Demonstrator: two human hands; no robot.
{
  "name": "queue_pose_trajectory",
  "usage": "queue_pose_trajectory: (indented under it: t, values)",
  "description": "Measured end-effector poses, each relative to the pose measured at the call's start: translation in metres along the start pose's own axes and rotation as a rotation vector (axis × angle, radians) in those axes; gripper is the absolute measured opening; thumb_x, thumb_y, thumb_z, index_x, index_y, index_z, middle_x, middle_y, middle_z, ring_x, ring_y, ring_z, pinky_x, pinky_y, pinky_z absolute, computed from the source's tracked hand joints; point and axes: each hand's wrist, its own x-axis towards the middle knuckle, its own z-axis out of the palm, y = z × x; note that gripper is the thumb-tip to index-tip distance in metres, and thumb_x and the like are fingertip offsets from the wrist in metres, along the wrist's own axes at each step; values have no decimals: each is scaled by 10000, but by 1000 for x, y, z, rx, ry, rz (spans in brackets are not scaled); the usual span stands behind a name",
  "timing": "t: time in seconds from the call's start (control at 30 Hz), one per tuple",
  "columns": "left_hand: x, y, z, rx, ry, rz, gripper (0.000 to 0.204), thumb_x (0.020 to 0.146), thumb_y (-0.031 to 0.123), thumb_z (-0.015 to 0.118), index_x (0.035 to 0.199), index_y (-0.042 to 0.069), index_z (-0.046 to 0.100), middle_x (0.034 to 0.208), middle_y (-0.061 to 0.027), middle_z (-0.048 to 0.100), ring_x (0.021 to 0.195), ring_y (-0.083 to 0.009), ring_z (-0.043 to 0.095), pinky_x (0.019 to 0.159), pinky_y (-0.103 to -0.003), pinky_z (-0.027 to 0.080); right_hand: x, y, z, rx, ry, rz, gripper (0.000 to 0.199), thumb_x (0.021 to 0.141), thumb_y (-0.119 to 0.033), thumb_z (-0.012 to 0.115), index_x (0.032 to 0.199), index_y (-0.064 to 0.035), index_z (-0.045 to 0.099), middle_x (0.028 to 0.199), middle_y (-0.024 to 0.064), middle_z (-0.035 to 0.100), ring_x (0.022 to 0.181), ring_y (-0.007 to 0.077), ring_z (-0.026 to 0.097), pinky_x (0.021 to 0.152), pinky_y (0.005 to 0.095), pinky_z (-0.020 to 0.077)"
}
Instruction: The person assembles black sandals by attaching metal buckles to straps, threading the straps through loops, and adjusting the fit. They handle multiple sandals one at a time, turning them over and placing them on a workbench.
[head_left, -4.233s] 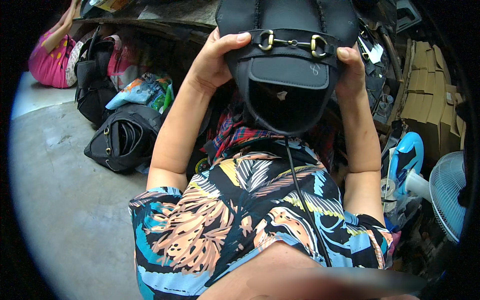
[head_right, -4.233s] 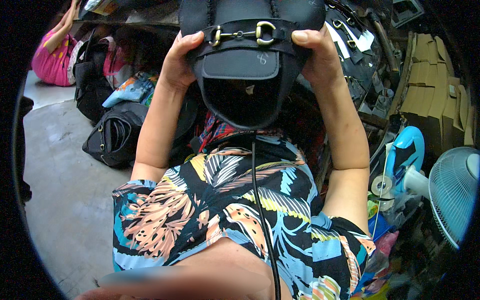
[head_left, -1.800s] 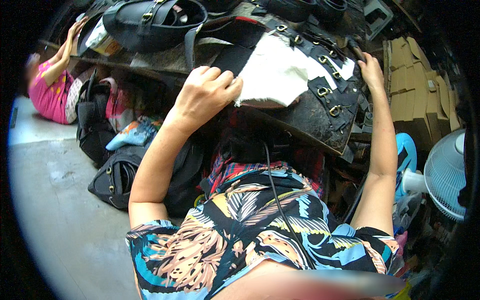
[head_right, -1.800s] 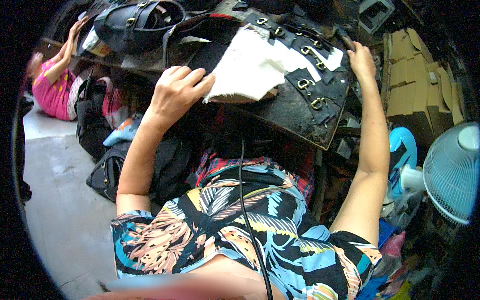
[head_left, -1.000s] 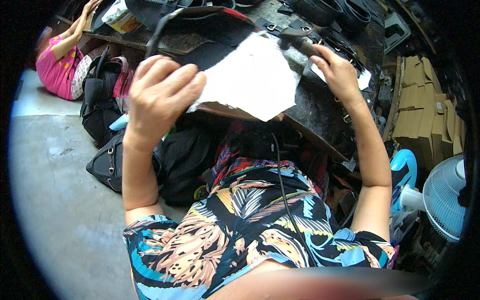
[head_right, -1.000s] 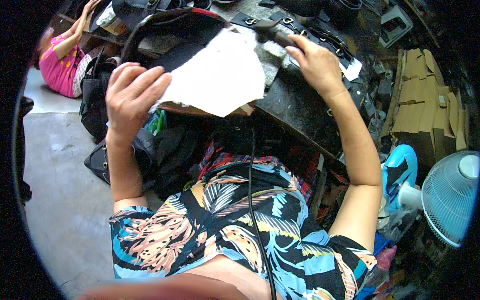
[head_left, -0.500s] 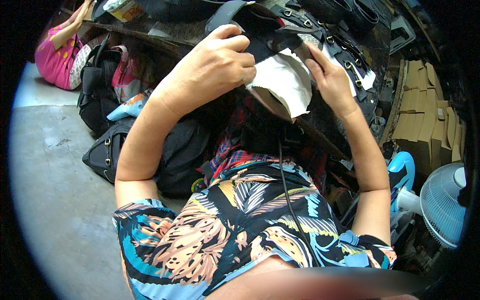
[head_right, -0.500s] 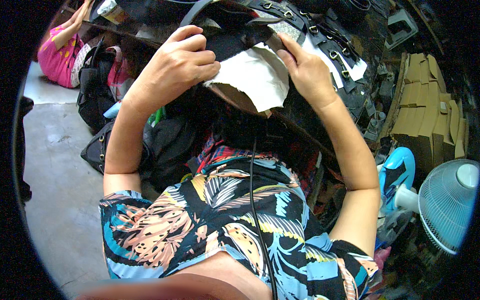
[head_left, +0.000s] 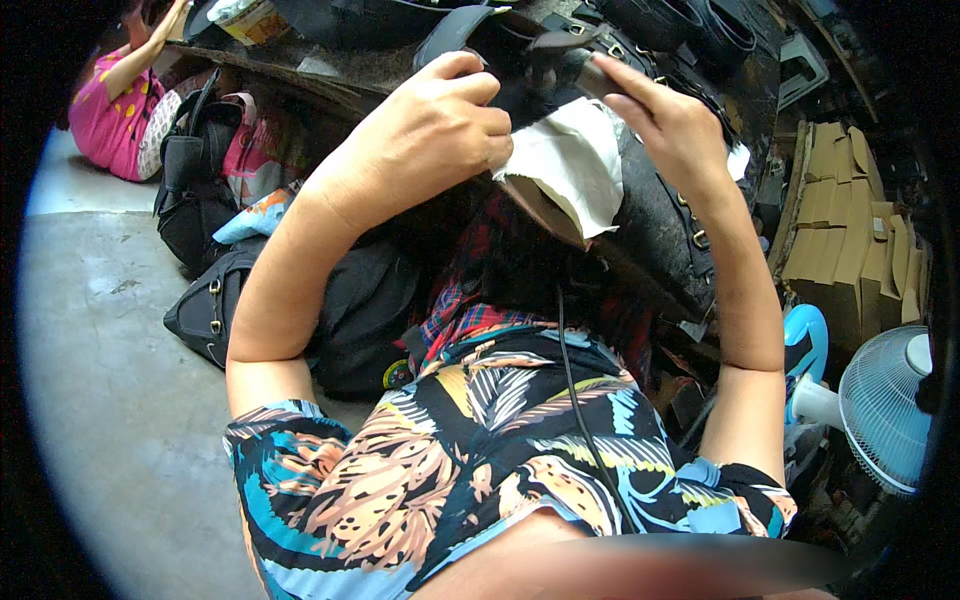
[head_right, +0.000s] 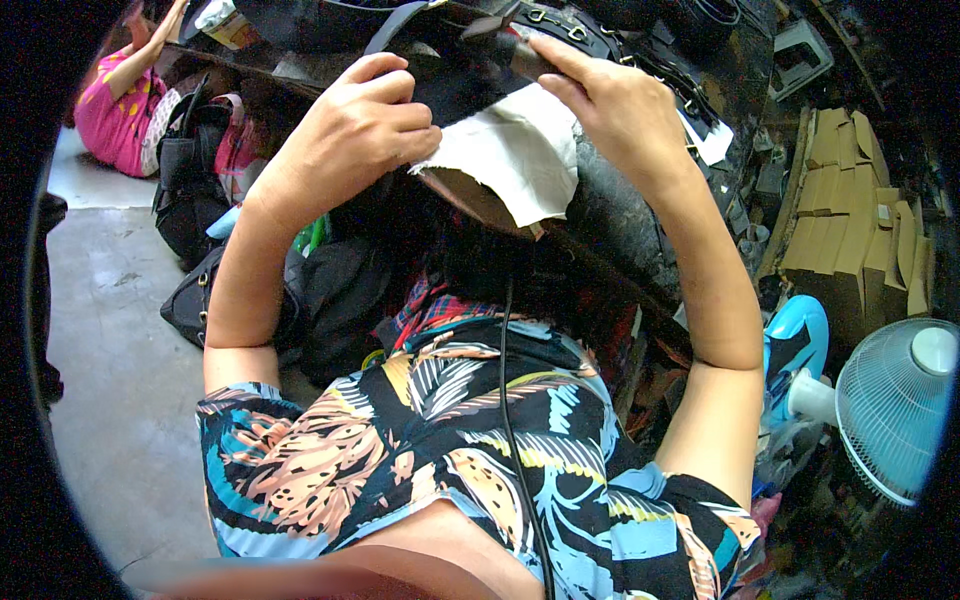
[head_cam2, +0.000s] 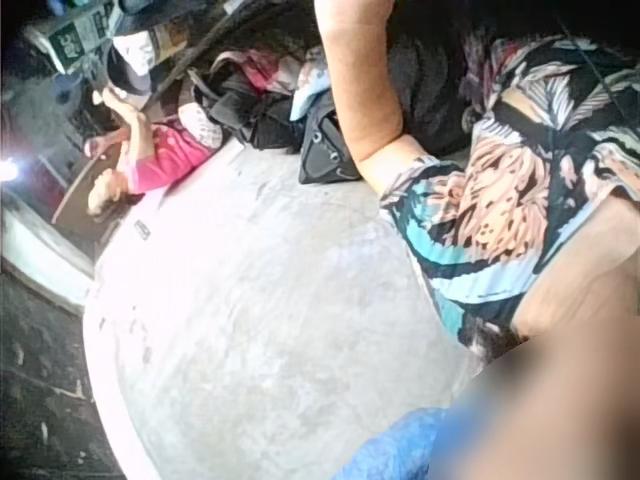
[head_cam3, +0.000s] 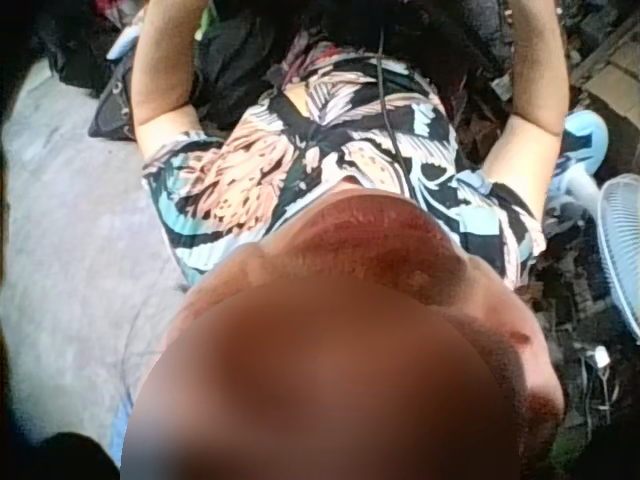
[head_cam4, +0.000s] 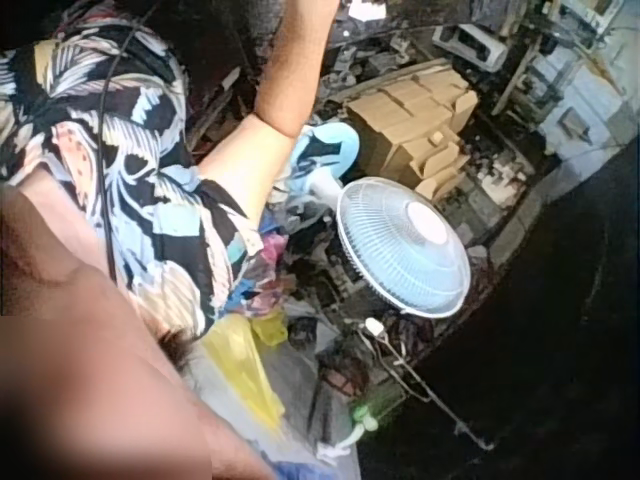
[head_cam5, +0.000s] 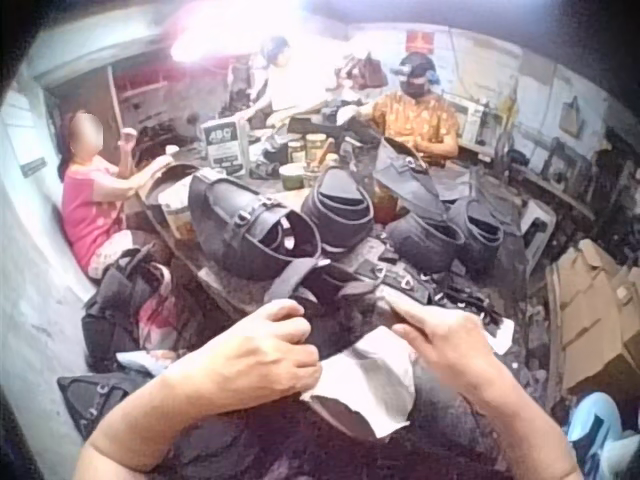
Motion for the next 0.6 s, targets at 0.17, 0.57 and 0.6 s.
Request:
queue_pose_trajectory:
  t: [0.17,0.57,0.6]
  values:
    - [-3,1,3,31,45,-11,63,723,153,611,775,118,615,734,-2,512,803,-187,544,988,-371,449,-21,-10,-5,477,166,243,419,974,-224,569,1382,-140,519,1168,177,669,1046,268,674,847,327,514]
    - [-9,1,17,27,91,-57,73,727,156,606,797,142,615,743,16,501,804,-169,545,986,-362,448,-16,0,2,268,226,33,375,993,-230,537,1368,-199,541,848,105,684,706,202,614,612,326,502]
    - [-10,1,20,34,87,-67,79,726,158,606,804,145,616,743,19,499,802,-166,544,985,-361,448,-13,0,7,173,134,115,359,982,-299,544,1330,-216,564,913,177,711,818,356,701,693,438,540]
